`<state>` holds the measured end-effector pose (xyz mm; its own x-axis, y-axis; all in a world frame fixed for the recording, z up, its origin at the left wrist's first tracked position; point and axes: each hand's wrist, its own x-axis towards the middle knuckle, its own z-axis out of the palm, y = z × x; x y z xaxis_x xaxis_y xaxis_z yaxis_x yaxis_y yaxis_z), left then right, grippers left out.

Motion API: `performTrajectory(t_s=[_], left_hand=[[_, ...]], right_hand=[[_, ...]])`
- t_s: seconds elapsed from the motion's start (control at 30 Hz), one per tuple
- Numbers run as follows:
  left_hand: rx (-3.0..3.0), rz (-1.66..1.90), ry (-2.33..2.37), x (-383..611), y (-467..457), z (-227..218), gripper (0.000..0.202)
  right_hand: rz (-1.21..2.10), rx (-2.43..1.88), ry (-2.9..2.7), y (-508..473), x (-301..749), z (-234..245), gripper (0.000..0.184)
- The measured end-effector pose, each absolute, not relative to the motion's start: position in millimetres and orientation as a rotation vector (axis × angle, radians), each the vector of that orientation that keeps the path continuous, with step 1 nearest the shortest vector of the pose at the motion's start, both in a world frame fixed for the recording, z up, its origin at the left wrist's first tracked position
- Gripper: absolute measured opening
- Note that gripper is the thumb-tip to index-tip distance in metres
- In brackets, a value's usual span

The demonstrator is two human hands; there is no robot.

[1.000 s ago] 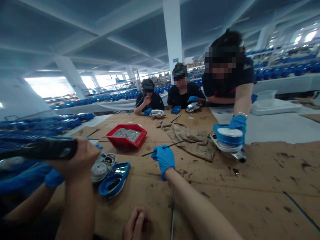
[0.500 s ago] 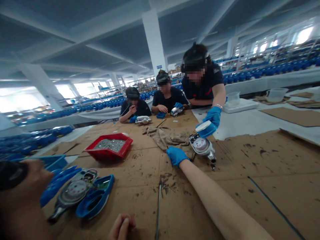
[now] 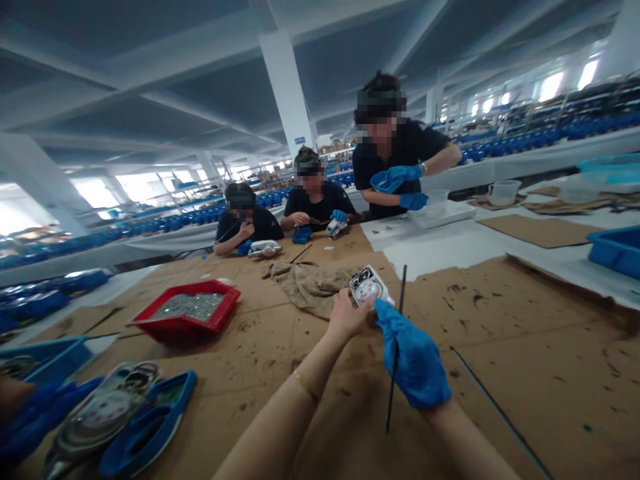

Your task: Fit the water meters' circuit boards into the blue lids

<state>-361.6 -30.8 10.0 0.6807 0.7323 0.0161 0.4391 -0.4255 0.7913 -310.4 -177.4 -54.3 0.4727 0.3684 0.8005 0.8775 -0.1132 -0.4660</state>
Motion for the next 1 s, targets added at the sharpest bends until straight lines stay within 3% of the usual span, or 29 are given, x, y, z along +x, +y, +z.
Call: performTrajectory(t_s=[0.1, 0.33, 0.7, 1.0], left_hand=[[2.041, 0.439, 1.0, -315.0, -38.8, 6.3, 0.082], [2.043, 0.555, 0.968, -315.7, -41.8, -2.0, 0.06], [2.191, 0.579, 0.61, -493.2, -60.9, 5.7, 0.052], [2.399, 0.354, 0.762, -596.9, -33.6, 25.3, 0.06]], right_hand=[[-0.634, -1.715, -0.949, -210.2, -305.7, -87.0, 0.04], [-0.601, -1.774, -0.788, -213.8, -294.1, -108.4, 0.04], [-0.509, -1.705, -0.785, -225.6, -316.4, -87.1, 0.04], [-0.363, -1.762, -0.984, -216.5, -323.5, -104.7, 0.04]])
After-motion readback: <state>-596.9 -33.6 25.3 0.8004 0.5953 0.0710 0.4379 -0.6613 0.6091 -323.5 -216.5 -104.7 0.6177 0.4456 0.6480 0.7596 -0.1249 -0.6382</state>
